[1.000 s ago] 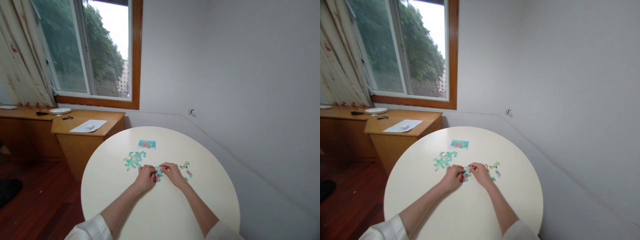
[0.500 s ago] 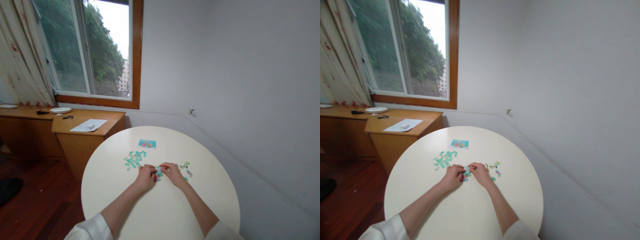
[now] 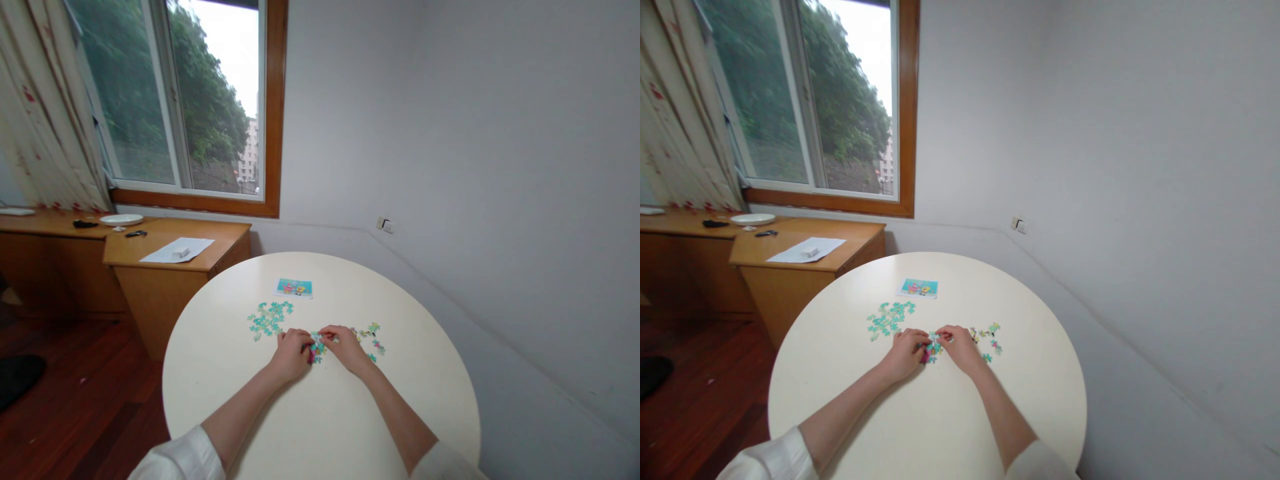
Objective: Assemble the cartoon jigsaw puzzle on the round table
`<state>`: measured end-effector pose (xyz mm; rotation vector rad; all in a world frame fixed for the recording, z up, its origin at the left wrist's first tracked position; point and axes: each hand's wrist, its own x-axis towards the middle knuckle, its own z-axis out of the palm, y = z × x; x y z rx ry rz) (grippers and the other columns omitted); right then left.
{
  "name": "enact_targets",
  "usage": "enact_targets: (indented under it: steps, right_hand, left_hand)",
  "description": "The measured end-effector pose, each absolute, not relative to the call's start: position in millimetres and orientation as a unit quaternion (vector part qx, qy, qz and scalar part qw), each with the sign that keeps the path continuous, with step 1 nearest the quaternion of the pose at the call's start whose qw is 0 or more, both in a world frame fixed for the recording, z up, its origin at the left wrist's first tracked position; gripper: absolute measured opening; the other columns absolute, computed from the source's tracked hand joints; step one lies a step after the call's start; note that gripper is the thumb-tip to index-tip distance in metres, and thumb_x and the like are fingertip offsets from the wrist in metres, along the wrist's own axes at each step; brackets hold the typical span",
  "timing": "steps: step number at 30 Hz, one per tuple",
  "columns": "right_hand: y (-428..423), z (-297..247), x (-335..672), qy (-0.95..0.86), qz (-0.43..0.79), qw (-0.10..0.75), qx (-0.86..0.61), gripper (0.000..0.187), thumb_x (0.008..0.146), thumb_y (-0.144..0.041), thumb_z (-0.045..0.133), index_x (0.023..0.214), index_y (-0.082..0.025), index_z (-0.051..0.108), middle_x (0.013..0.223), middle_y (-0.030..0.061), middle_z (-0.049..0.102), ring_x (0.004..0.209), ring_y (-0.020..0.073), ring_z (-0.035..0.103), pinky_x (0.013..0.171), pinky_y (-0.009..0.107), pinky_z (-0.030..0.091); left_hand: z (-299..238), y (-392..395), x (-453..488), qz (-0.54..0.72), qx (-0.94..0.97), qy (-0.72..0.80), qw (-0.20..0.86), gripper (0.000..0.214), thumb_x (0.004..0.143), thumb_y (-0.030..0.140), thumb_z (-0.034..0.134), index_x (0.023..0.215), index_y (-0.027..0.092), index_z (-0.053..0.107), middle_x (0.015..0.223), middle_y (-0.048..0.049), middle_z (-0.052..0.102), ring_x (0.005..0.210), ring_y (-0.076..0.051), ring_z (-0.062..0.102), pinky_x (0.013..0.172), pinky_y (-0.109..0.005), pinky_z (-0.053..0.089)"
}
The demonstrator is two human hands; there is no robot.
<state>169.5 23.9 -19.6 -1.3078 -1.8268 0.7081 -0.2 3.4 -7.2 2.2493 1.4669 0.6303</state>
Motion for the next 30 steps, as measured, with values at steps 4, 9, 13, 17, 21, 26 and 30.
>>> enact_targets:
  steps: [4, 9, 13, 17, 21, 26, 30]
  right_hand:
    - [26.3, -23.7, 169.2, -0.718, 0.266, 0.383, -0.516, 0.018, 0.07, -0.018, 0.059, 0.083, -0.017, 0.071, 0.078, 0.0062, 0.07, 0.072, 0.0172, 0.063, 0.072, 0.03, 0.049]
    - [26.1, -24.0, 168.9, -0.73, 0.234, 0.366, -0.528, 0.017, 0.071, -0.017, 0.059, 0.083, -0.018, 0.07, 0.076, 0.0051, 0.069, 0.072, 0.0168, 0.062, 0.073, 0.03, 0.046]
    - [24.8, -23.1, 168.5, -0.743, 0.191, 0.348, -0.539, 0.015, 0.07, -0.016, 0.059, 0.079, -0.019, 0.07, 0.074, 0.0027, 0.067, 0.073, 0.0163, 0.059, 0.074, 0.03, 0.043]
    - [26.3, -24.8, 168.7, -0.748, 0.193, 0.348, -0.532, 0.011, 0.07, -0.017, 0.06, 0.076, -0.018, 0.07, 0.073, 0.0024, 0.066, 0.071, 0.0151, 0.057, 0.071, 0.028, 0.042]
    - [27.4, -25.2, 169.0, -0.75, 0.194, 0.349, -0.528, 0.01, 0.07, -0.017, 0.061, 0.074, -0.018, 0.069, 0.072, 0.0025, 0.065, 0.07, 0.015, 0.056, 0.069, 0.027, 0.041]
    - [26.7, -24.3, 169.0, -0.753, 0.188, 0.345, -0.528, 0.009, 0.071, -0.017, 0.061, 0.074, -0.018, 0.069, 0.073, 0.0027, 0.064, 0.07, 0.0149, 0.056, 0.07, 0.028, 0.04]
    - [26.5, -24.4, 169.4, -0.753, 0.191, 0.347, -0.526, 0.008, 0.071, -0.017, 0.061, 0.074, -0.018, 0.069, 0.073, 0.0023, 0.064, 0.071, 0.0149, 0.056, 0.071, 0.028, 0.04]
  left_hand:
    - [-7.1, 3.0, -0.7, 0.227, 0.801, 0.519, 0.192, 0.034, 0.077, 0.011, 0.043, 0.094, 0.023, 0.07, 0.115, -0.0067, 0.063, 0.111, -0.023, 0.05, 0.095, -0.041, 0.03]
    - [-6.7, 2.4, -0.6, 0.23, 0.801, 0.518, 0.193, 0.035, 0.077, 0.011, 0.043, 0.095, 0.023, 0.07, 0.114, -0.0067, 0.064, 0.11, -0.023, 0.05, 0.095, -0.042, 0.03]
    - [-7.7, 3.3, -0.2, 0.227, 0.802, 0.519, 0.19, 0.036, 0.075, 0.01, 0.043, 0.093, 0.023, 0.071, 0.114, -0.0064, 0.064, 0.11, -0.023, 0.05, 0.094, -0.041, 0.031]
    - [-8.8, 4.1, -0.3, 0.225, 0.802, 0.52, 0.188, 0.035, 0.076, 0.011, 0.043, 0.093, 0.023, 0.071, 0.115, -0.0066, 0.064, 0.11, -0.023, 0.05, 0.094, -0.041, 0.032]
    - [-9.3, 4.2, -0.5, 0.229, 0.803, 0.517, 0.186, 0.035, 0.076, 0.012, 0.043, 0.093, 0.024, 0.071, 0.114, -0.0062, 0.064, 0.11, -0.024, 0.051, 0.094, -0.042, 0.032]
    - [-9.8, 4.6, -0.2, 0.228, 0.803, 0.518, 0.186, 0.036, 0.075, 0.011, 0.043, 0.094, 0.024, 0.07, 0.114, -0.0061, 0.064, 0.11, -0.023, 0.051, 0.093, -0.041, 0.032]
    - [-9.3, 3.9, -0.5, 0.234, 0.802, 0.517, 0.185, 0.035, 0.076, 0.011, 0.043, 0.093, 0.024, 0.071, 0.113, -0.0062, 0.064, 0.11, -0.024, 0.051, 0.093, -0.042, 0.032]
